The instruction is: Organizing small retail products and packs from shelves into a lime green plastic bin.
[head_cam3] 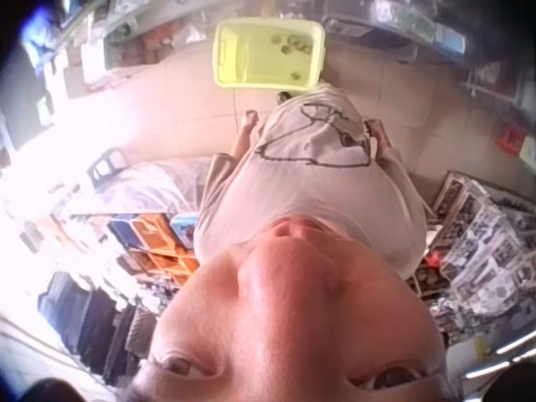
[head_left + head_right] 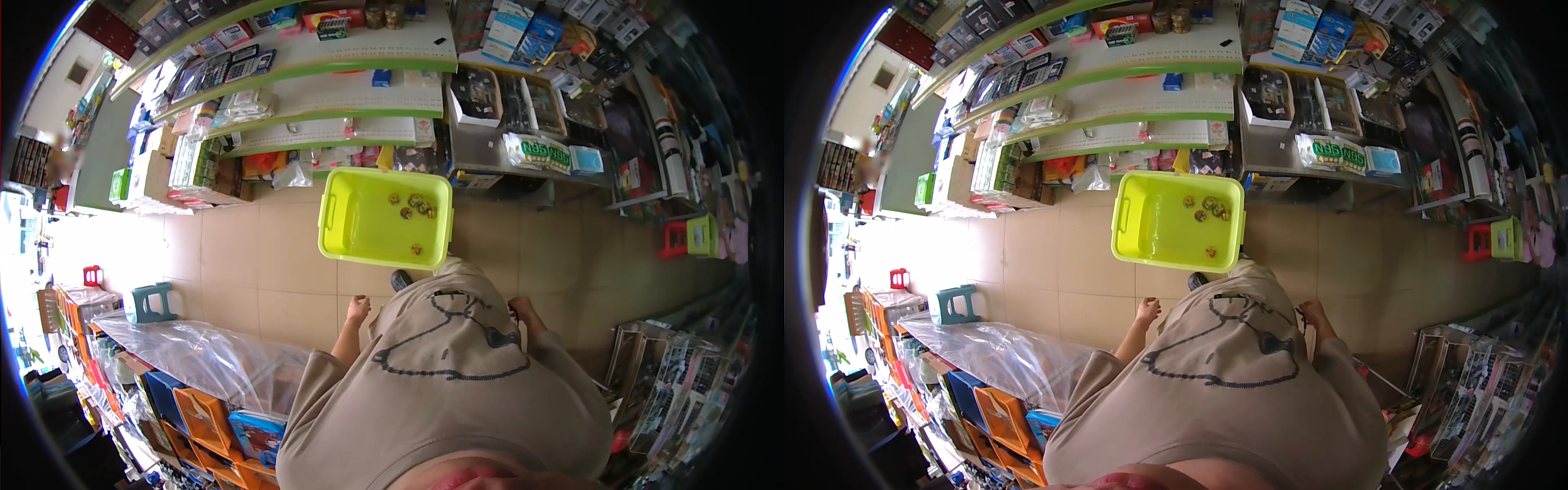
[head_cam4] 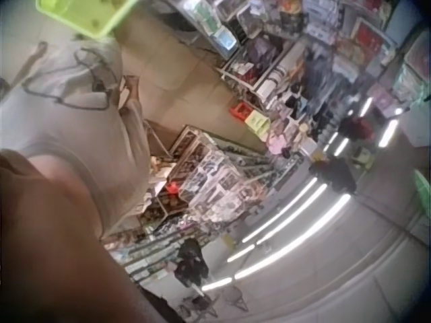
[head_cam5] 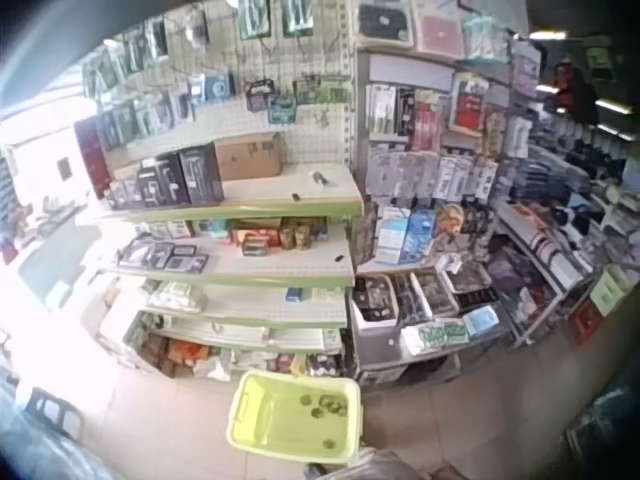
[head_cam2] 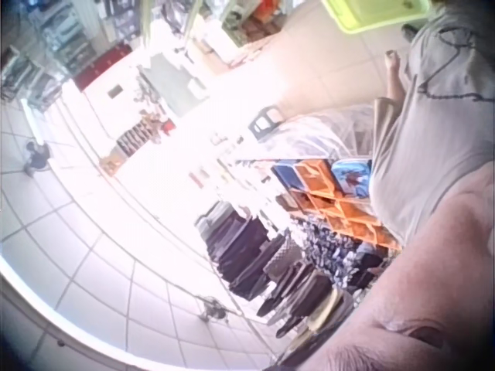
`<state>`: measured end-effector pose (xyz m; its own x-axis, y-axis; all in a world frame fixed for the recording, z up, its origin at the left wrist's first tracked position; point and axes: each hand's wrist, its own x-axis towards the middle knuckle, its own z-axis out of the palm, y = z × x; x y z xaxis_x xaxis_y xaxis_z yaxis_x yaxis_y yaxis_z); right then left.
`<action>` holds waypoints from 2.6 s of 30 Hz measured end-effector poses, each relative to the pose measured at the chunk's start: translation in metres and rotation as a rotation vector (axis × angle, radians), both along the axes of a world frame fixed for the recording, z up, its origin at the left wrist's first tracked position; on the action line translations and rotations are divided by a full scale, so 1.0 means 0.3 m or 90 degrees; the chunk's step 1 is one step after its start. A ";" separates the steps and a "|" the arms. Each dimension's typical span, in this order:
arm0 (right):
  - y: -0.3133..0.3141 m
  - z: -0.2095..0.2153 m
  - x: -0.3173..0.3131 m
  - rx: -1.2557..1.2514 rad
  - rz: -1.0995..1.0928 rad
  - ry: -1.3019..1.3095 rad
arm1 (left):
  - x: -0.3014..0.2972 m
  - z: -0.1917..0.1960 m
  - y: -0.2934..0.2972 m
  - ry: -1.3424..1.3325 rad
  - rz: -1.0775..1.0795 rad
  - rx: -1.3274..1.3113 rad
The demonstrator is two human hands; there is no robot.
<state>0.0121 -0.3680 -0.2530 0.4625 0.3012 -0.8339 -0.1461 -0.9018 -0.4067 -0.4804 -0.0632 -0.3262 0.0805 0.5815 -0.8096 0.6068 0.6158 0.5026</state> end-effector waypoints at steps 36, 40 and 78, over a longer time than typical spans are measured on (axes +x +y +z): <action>-0.445 -0.167 0.414 0.012 -0.146 0.147 | 0.571 0.274 -0.330 0.185 -0.095 0.127; -0.501 -0.251 0.509 -0.044 -0.147 0.086 | 0.558 0.340 -0.447 0.272 -0.108 0.091; 0.114 0.265 0.681 0.034 -0.325 -0.061 | 1.782 1.058 1.636 0.056 0.000 1.049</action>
